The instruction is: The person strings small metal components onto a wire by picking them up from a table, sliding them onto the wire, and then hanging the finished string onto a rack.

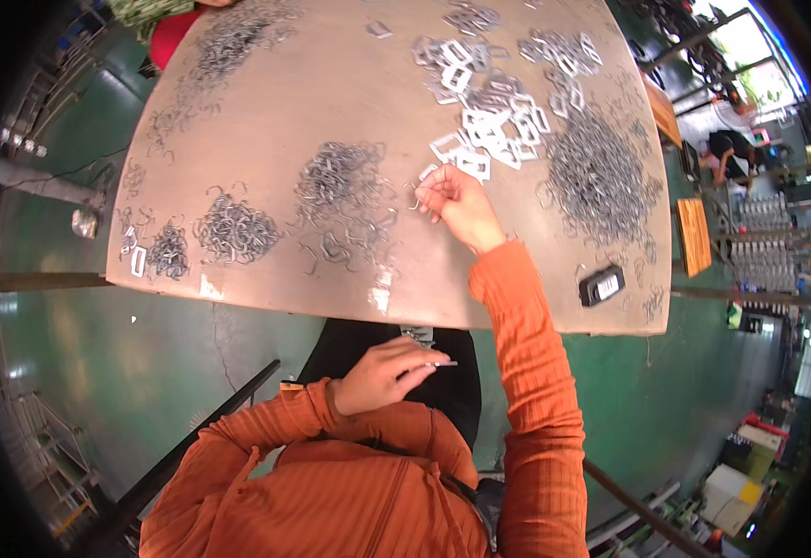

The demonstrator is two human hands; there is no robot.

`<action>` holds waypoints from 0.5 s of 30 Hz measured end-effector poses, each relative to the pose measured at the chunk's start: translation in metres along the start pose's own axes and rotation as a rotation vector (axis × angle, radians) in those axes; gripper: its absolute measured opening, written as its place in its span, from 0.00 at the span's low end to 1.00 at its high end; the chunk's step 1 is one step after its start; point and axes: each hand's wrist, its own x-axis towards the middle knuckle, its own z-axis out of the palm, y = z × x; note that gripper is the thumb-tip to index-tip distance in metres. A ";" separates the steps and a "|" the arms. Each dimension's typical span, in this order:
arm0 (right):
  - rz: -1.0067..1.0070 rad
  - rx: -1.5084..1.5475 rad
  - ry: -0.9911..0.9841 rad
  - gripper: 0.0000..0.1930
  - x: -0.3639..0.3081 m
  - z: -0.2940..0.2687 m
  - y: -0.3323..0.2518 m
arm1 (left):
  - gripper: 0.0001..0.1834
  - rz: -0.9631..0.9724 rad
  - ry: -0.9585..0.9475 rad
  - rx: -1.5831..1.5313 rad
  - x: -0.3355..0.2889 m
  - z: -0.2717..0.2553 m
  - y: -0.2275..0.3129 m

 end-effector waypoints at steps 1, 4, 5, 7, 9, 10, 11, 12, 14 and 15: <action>0.005 0.076 0.028 0.06 -0.020 0.000 -0.002 | 0.11 -0.033 0.010 0.003 -0.001 0.001 0.000; 0.027 0.259 0.125 0.09 -0.085 0.006 -0.019 | 0.10 -0.051 0.072 0.000 0.002 0.002 0.005; 0.048 0.287 0.162 0.10 -0.108 0.009 -0.025 | 0.10 -0.048 0.087 0.005 0.004 0.002 0.007; 0.078 0.363 0.227 0.12 -0.151 0.013 -0.026 | 0.08 -0.016 0.093 0.021 0.005 0.007 0.004; 0.097 0.460 0.262 0.15 -0.189 0.020 -0.022 | 0.09 -0.026 0.070 0.023 0.007 0.009 0.006; 0.103 0.427 0.282 0.16 -0.203 0.026 -0.023 | 0.09 0.005 0.091 0.008 0.008 0.011 0.006; 0.077 0.442 0.314 0.14 -0.215 0.033 -0.019 | 0.09 -0.017 0.090 0.008 0.007 0.012 0.007; 0.048 0.449 0.365 0.14 -0.225 0.040 -0.016 | 0.09 -0.018 0.090 0.005 0.007 0.014 0.007; 0.023 0.507 0.454 0.14 -0.236 0.051 -0.014 | 0.09 -0.019 0.094 0.000 0.006 0.017 0.008; 0.008 0.490 0.473 0.14 -0.238 0.054 -0.010 | 0.09 -0.016 0.096 0.000 0.007 0.018 0.009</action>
